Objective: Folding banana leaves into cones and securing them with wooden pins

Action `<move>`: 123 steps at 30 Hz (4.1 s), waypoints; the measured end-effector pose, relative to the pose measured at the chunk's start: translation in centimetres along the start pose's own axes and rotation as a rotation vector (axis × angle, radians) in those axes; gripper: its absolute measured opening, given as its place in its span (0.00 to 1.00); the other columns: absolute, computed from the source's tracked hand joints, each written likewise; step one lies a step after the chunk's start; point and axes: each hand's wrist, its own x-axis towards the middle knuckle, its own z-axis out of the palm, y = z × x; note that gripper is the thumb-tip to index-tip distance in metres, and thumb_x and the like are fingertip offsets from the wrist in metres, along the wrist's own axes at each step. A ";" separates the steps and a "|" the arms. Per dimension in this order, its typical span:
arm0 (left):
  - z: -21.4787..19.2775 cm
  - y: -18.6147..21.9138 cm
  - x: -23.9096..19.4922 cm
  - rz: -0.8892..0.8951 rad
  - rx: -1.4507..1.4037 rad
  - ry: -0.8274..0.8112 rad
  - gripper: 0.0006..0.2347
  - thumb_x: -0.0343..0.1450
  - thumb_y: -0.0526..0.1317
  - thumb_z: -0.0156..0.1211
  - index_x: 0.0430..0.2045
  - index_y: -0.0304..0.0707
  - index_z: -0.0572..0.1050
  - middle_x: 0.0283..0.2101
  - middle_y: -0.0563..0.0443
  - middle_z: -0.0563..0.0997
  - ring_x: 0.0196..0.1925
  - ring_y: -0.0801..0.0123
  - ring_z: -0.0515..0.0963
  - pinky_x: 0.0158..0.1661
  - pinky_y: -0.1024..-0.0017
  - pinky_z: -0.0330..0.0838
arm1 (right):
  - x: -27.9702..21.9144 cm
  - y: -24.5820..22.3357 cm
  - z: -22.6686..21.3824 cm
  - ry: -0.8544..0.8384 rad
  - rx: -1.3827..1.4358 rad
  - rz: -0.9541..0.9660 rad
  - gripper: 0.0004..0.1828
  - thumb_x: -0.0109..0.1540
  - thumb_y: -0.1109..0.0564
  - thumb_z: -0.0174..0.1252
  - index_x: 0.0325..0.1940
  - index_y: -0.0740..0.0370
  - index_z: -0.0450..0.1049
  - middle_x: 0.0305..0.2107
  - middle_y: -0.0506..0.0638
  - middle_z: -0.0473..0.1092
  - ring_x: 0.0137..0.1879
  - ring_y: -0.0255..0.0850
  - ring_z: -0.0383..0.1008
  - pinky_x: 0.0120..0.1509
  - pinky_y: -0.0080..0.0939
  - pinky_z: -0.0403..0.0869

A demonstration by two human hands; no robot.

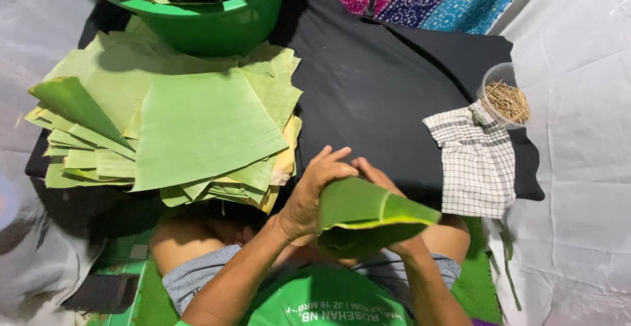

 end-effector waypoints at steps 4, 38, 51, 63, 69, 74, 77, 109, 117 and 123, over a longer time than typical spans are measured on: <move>-2.1 -0.6 -0.9 -0.275 0.000 -0.136 0.22 0.68 0.29 0.64 0.57 0.41 0.66 0.62 0.42 0.73 0.62 0.60 0.76 0.65 0.67 0.70 | -0.7 -2.3 -0.1 -0.009 -0.046 -0.049 0.33 0.55 0.71 0.57 0.66 0.69 0.66 0.63 0.61 0.69 0.67 0.49 0.72 0.72 0.43 0.70; -3.5 -1.4 0.3 -0.015 0.419 -0.143 0.21 0.63 0.35 0.74 0.48 0.53 0.73 0.56 0.58 0.76 0.68 0.55 0.69 0.74 0.45 0.53 | -1.8 -3.1 -0.2 0.077 0.415 -0.369 0.25 0.70 0.42 0.51 0.64 0.62 0.66 0.51 0.51 0.70 0.49 0.36 0.66 0.55 0.39 0.71; -2.1 -1.2 -0.4 0.003 0.358 -0.188 0.18 0.68 0.33 0.67 0.49 0.49 0.69 0.58 0.56 0.77 0.71 0.53 0.68 0.76 0.45 0.50 | -3.3 -2.1 -0.9 0.170 0.021 -0.273 0.22 0.51 0.64 0.68 0.49 0.58 0.76 0.44 0.49 0.75 0.46 0.34 0.76 0.52 0.30 0.78; -2.2 -1.8 -0.6 -0.007 0.271 -0.086 0.12 0.73 0.36 0.61 0.47 0.45 0.67 0.64 0.48 0.72 0.73 0.47 0.67 0.75 0.50 0.62 | -4.1 -4.2 0.3 -0.007 -0.232 -0.600 0.12 0.53 0.66 0.66 0.39 0.56 0.80 0.43 0.47 0.73 0.49 0.39 0.77 0.55 0.35 0.82; -2.4 -0.6 0.4 -0.108 0.204 -0.187 0.11 0.72 0.35 0.58 0.49 0.40 0.72 0.59 0.49 0.78 0.68 0.51 0.75 0.72 0.50 0.62 | -4.0 -0.6 -1.4 0.020 0.046 -0.428 0.28 0.48 0.71 0.54 0.51 0.60 0.77 0.49 0.53 0.76 0.39 0.29 0.73 0.33 0.21 0.63; -2.0 1.0 1.4 -0.274 0.140 -0.257 0.18 0.69 0.34 0.60 0.55 0.40 0.71 0.58 0.52 0.79 0.67 0.58 0.75 0.71 0.60 0.63 | -1.3 -1.8 -0.5 0.062 -0.016 -0.285 0.29 0.62 0.45 0.59 0.61 0.66 0.70 0.56 0.59 0.71 0.57 0.42 0.73 0.59 0.37 0.72; -2.2 1.3 1.4 -0.419 -0.070 -0.259 0.25 0.64 0.34 0.64 0.58 0.36 0.70 0.59 0.49 0.78 0.63 0.60 0.77 0.67 0.65 0.67 | -1.4 4.3 -0.8 -0.032 0.388 -0.222 0.39 0.63 0.44 0.54 0.69 0.75 0.61 0.56 0.62 0.68 0.62 0.48 0.68 0.77 0.46 0.63; 1.3 -2.3 1.9 -0.924 -0.872 0.686 0.17 0.65 0.47 0.72 0.34 0.29 0.76 0.30 0.51 0.78 0.30 0.73 0.77 0.36 0.77 0.74 | 0.9 2.2 4.0 -0.147 0.608 0.250 0.42 0.59 0.72 0.57 0.77 0.65 0.54 0.64 0.62 0.65 0.55 0.43 0.74 0.46 0.34 0.75; 0.4 -0.4 5.6 -0.940 -0.855 0.689 0.33 0.63 0.39 0.68 0.66 0.38 0.62 0.57 0.42 0.75 0.55 0.60 0.77 0.57 0.65 0.71 | 0.3 3.4 3.4 -0.102 0.741 0.302 0.40 0.59 0.70 0.56 0.76 0.68 0.54 0.59 0.64 0.67 0.41 0.38 0.73 0.38 0.31 0.78; -0.6 -1.0 6.3 -1.033 -0.855 0.706 0.42 0.61 0.47 0.66 0.73 0.48 0.54 0.61 0.35 0.72 0.56 0.58 0.75 0.55 0.64 0.69 | 0.2 3.4 2.9 -0.097 0.749 0.350 0.41 0.59 0.69 0.57 0.77 0.67 0.55 0.51 0.62 0.71 0.30 0.36 0.73 0.33 0.28 0.73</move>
